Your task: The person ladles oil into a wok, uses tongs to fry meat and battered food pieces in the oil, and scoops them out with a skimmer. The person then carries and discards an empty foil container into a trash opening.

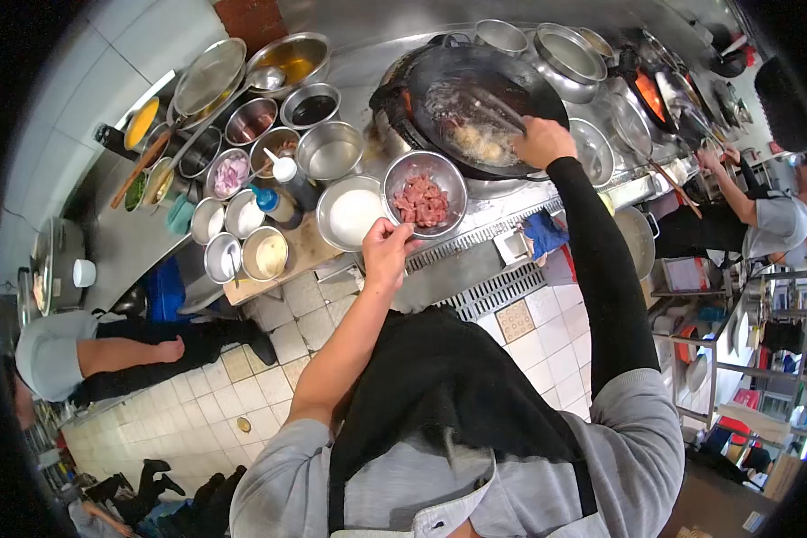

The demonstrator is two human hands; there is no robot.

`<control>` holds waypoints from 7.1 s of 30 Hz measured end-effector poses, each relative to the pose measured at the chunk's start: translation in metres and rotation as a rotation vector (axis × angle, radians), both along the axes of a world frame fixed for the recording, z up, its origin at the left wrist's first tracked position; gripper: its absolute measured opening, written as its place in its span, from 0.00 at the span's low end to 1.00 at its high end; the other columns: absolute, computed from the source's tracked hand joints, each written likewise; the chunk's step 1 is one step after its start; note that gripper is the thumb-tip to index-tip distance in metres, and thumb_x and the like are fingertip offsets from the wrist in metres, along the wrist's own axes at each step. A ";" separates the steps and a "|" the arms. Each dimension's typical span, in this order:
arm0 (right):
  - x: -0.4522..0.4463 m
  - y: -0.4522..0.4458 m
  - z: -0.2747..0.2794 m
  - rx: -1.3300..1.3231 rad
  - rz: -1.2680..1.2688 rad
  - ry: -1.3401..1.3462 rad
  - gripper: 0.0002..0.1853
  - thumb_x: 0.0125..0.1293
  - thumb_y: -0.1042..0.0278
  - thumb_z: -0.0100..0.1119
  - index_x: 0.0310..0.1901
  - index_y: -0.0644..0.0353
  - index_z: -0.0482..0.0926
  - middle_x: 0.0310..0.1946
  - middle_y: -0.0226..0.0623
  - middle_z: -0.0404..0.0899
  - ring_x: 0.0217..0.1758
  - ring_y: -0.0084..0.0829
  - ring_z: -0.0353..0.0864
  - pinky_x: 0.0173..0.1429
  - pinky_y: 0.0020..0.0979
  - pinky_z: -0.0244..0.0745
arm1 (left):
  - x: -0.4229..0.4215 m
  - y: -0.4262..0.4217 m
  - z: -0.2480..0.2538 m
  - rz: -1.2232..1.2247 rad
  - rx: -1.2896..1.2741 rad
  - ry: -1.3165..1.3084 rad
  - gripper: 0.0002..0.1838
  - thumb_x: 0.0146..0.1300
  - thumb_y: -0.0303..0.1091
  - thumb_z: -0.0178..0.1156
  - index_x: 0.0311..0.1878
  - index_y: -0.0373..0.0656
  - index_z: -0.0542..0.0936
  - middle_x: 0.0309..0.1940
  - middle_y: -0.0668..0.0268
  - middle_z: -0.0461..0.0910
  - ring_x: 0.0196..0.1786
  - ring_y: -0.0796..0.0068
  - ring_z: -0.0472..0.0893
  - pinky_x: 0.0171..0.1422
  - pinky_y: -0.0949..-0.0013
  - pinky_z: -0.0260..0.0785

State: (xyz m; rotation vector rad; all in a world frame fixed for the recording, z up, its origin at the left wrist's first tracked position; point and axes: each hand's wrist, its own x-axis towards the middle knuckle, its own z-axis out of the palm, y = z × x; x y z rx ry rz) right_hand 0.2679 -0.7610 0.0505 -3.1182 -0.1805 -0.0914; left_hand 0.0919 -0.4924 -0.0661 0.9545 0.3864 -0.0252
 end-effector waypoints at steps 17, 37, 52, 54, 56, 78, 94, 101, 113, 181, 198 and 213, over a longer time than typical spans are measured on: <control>-0.115 0.004 0.089 -0.197 0.481 0.098 0.19 0.57 0.61 0.59 0.51 0.54 0.80 0.34 0.40 0.81 0.36 0.44 0.82 0.40 0.44 0.76 | 0.002 -0.007 0.004 -0.100 0.135 0.011 0.13 0.60 0.23 0.60 0.27 0.45 0.66 0.26 0.70 0.73 0.32 0.79 0.76 0.39 0.68 0.79; -0.050 -0.110 0.018 -0.120 -0.176 0.191 0.22 0.56 0.52 0.60 0.51 0.52 0.81 0.44 0.49 0.82 0.50 0.48 0.81 0.57 0.44 0.75 | 0.000 -0.004 0.000 -0.026 0.047 0.026 0.12 0.60 0.22 0.61 0.27 0.45 0.66 0.29 0.68 0.75 0.32 0.79 0.76 0.38 0.69 0.79; -0.120 -0.009 0.050 -0.073 0.277 0.024 0.14 0.54 0.59 0.59 0.41 0.53 0.83 0.30 0.43 0.82 0.38 0.45 0.83 0.41 0.45 0.78 | 0.009 -0.013 -0.001 -0.049 0.061 0.021 0.12 0.60 0.22 0.61 0.28 0.44 0.67 0.29 0.68 0.75 0.32 0.79 0.76 0.39 0.70 0.80; -0.119 -0.020 0.056 -0.057 0.220 0.032 0.13 0.55 0.59 0.58 0.40 0.52 0.83 0.30 0.43 0.82 0.38 0.45 0.83 0.42 0.45 0.78 | 0.009 -0.011 -0.005 -0.041 0.074 0.032 0.12 0.59 0.22 0.61 0.28 0.44 0.67 0.29 0.69 0.75 0.32 0.79 0.77 0.39 0.70 0.80; -0.115 -0.034 0.058 -0.073 0.155 0.033 0.13 0.55 0.59 0.58 0.40 0.53 0.83 0.30 0.44 0.83 0.38 0.46 0.83 0.43 0.46 0.78 | 0.009 -0.008 -0.009 -0.051 0.075 0.040 0.12 0.60 0.21 0.61 0.28 0.45 0.67 0.31 0.68 0.75 0.35 0.77 0.78 0.42 0.67 0.80; -0.130 -0.016 0.069 -0.041 0.344 0.084 0.16 0.55 0.58 0.59 0.43 0.54 0.82 0.29 0.44 0.82 0.35 0.47 0.82 0.40 0.46 0.77 | 0.006 -0.006 -0.012 -0.038 0.105 -0.005 0.12 0.60 0.24 0.62 0.27 0.45 0.67 0.26 0.70 0.74 0.29 0.81 0.75 0.37 0.71 0.77; -0.061 -0.033 0.057 -0.087 0.197 0.098 0.18 0.55 0.56 0.59 0.44 0.56 0.83 0.33 0.48 0.83 0.40 0.48 0.83 0.47 0.45 0.79 | 0.010 -0.001 -0.011 -0.014 0.144 -0.029 0.12 0.60 0.23 0.61 0.27 0.44 0.67 0.31 0.67 0.76 0.33 0.78 0.77 0.38 0.70 0.78; 0.010 -0.047 -0.013 -0.084 -0.143 0.087 0.23 0.53 0.52 0.59 0.44 0.62 0.82 0.40 0.52 0.83 0.48 0.51 0.82 0.55 0.44 0.76 | 0.007 0.001 -0.008 0.009 0.023 -0.032 0.12 0.60 0.23 0.61 0.27 0.44 0.67 0.30 0.67 0.76 0.35 0.77 0.78 0.41 0.68 0.80; -0.108 0.008 0.090 -0.041 0.567 0.169 0.21 0.53 0.55 0.61 0.48 0.53 0.83 0.33 0.46 0.83 0.38 0.47 0.82 0.44 0.44 0.77 | 0.008 0.004 -0.005 -0.005 0.047 -0.062 0.11 0.60 0.23 0.61 0.27 0.44 0.68 0.27 0.68 0.76 0.29 0.80 0.76 0.37 0.72 0.76; -0.113 0.010 0.064 -0.071 0.438 0.149 0.19 0.56 0.57 0.60 0.49 0.51 0.83 0.32 0.45 0.83 0.37 0.47 0.82 0.45 0.45 0.77 | 0.024 -0.014 0.011 -0.029 -0.044 -0.086 0.11 0.60 0.21 0.60 0.28 0.42 0.68 0.32 0.64 0.77 0.33 0.76 0.79 0.41 0.70 0.80; -0.062 -0.115 -0.001 -0.090 -0.041 0.259 0.23 0.56 0.50 0.62 0.51 0.50 0.82 0.44 0.49 0.82 0.50 0.49 0.81 0.57 0.43 0.74 | 0.026 -0.011 -0.002 -0.006 -0.015 -0.010 0.12 0.60 0.22 0.61 0.27 0.43 0.67 0.29 0.68 0.73 0.32 0.77 0.77 0.42 0.67 0.80; -0.118 -0.018 0.077 -0.053 0.421 0.074 0.21 0.55 0.56 0.61 0.49 0.53 0.81 0.32 0.45 0.82 0.38 0.46 0.82 0.44 0.45 0.77 | 0.021 -0.027 0.006 -0.095 0.011 -0.048 0.11 0.60 0.23 0.61 0.28 0.42 0.68 0.30 0.66 0.76 0.31 0.78 0.78 0.39 0.70 0.81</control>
